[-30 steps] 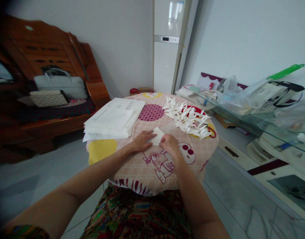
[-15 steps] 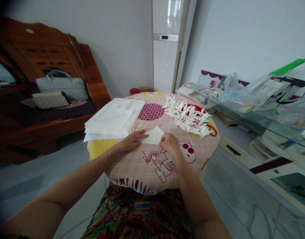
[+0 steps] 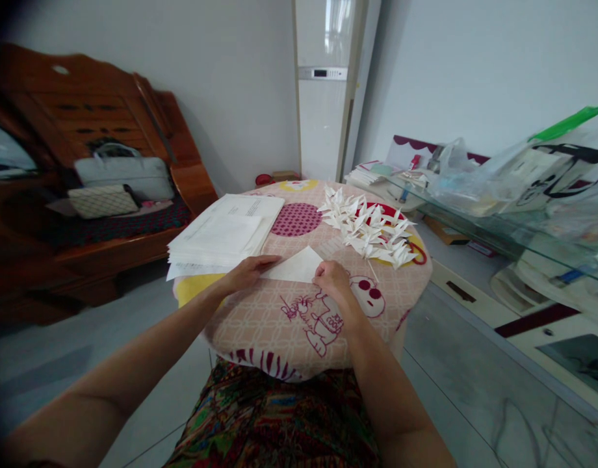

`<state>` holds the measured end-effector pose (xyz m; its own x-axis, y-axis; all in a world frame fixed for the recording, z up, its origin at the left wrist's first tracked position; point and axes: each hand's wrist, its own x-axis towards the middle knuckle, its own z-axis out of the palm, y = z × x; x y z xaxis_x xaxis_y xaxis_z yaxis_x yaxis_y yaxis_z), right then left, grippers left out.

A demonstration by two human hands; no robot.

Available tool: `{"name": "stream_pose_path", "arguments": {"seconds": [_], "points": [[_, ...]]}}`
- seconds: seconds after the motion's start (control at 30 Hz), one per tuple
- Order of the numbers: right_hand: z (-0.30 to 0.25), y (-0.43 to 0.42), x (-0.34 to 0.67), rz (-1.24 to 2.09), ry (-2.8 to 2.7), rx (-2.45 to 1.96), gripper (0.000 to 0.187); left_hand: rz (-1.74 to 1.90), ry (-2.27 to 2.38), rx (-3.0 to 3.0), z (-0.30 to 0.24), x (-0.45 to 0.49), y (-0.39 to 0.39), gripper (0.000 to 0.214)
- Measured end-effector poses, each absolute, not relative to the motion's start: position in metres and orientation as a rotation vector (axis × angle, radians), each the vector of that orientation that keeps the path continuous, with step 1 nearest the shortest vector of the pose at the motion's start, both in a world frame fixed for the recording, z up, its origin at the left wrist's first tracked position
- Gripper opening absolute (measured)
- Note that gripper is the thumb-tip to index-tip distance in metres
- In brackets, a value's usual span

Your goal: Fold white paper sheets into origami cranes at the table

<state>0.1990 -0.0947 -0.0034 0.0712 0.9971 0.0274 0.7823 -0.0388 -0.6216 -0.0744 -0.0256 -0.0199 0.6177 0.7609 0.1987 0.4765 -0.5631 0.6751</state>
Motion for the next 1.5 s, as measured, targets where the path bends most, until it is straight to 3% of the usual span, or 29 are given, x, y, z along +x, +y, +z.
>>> {"name": "stream_pose_path", "arguments": {"seconds": [0.23,0.4,0.57,1.1,1.17,1.23,1.3,1.5], "points": [[-0.012,-0.096,0.202,0.460,-1.582,-1.768,0.011,0.651,1.277,2.260,-0.006,-0.026,-0.015,0.048],[-0.017,-0.096,0.211,0.141,-1.548,-1.755,0.026,0.553,1.351,2.371,-0.007,0.002,-0.021,0.060],[-0.025,-0.093,0.210,0.082,-1.738,-1.820,0.034,0.554,1.351,2.482,-0.017,0.007,-0.031,0.071],[-0.036,-0.087,0.213,0.287,-1.491,-1.549,0.023,0.916,1.153,2.378,-0.026,0.004,-0.034,0.071],[-0.034,-0.088,0.214,0.322,-1.447,-1.499,0.020,0.946,1.165,2.317,-0.020,0.003,-0.034,0.057],[-0.031,-0.089,0.217,0.335,-1.385,-1.452,0.018,0.960,1.182,2.243,-0.016,0.001,-0.034,0.028],[-0.029,-0.089,0.221,0.361,-1.283,-1.399,0.026,1.000,1.189,2.113,-0.011,-0.003,-0.032,0.010],[-0.022,-0.087,0.227,0.727,-1.039,-1.139,0.052,1.226,0.921,1.185,0.005,-0.012,-0.024,0.034]]}}
